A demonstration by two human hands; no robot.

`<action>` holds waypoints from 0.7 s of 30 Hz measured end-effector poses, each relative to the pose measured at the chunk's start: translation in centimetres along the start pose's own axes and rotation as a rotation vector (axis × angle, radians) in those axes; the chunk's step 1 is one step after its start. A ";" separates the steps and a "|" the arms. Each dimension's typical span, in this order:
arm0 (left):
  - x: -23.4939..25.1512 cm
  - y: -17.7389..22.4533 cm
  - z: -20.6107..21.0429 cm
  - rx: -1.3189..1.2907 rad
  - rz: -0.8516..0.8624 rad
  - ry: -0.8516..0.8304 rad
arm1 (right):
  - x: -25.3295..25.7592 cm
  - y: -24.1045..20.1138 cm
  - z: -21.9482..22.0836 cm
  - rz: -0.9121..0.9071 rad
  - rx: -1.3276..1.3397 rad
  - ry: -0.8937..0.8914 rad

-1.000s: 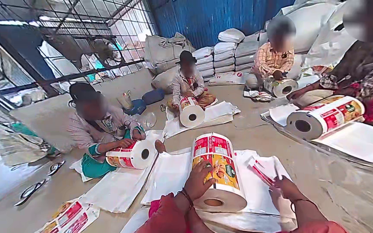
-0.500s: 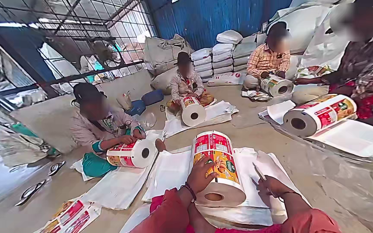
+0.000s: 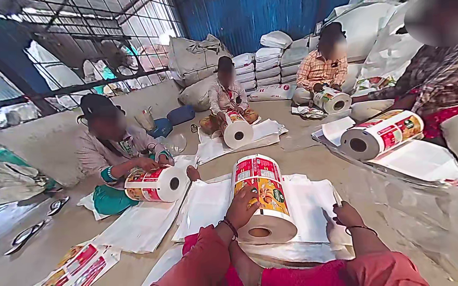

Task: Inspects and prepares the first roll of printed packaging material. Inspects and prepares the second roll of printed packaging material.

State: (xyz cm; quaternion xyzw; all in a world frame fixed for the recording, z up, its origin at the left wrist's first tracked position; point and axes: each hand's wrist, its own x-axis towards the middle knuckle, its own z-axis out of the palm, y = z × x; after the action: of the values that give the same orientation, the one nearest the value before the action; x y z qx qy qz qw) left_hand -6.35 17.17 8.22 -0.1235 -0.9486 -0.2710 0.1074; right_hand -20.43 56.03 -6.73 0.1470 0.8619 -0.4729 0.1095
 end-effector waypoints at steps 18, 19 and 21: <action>1.7 11.4 -2.5 0.494 -0.458 -0.307 | -5.9 -4.4 -1.0 -0.192 -0.193 -0.066; 1.9 11.7 -2.6 0.519 -0.467 -0.315 | -5.9 -4.3 -1.1 -0.191 -0.207 -0.063; 2.5 12.5 -2.8 0.564 -0.480 -0.334 | -6.1 -4.6 -1.3 -0.204 -0.285 -0.040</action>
State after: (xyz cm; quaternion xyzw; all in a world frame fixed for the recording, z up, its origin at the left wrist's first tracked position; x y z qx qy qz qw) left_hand -4.66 26.36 17.24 0.0935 -0.9920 0.0063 -0.0849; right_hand -16.41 53.82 -0.42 0.0324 0.9282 -0.3574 0.0980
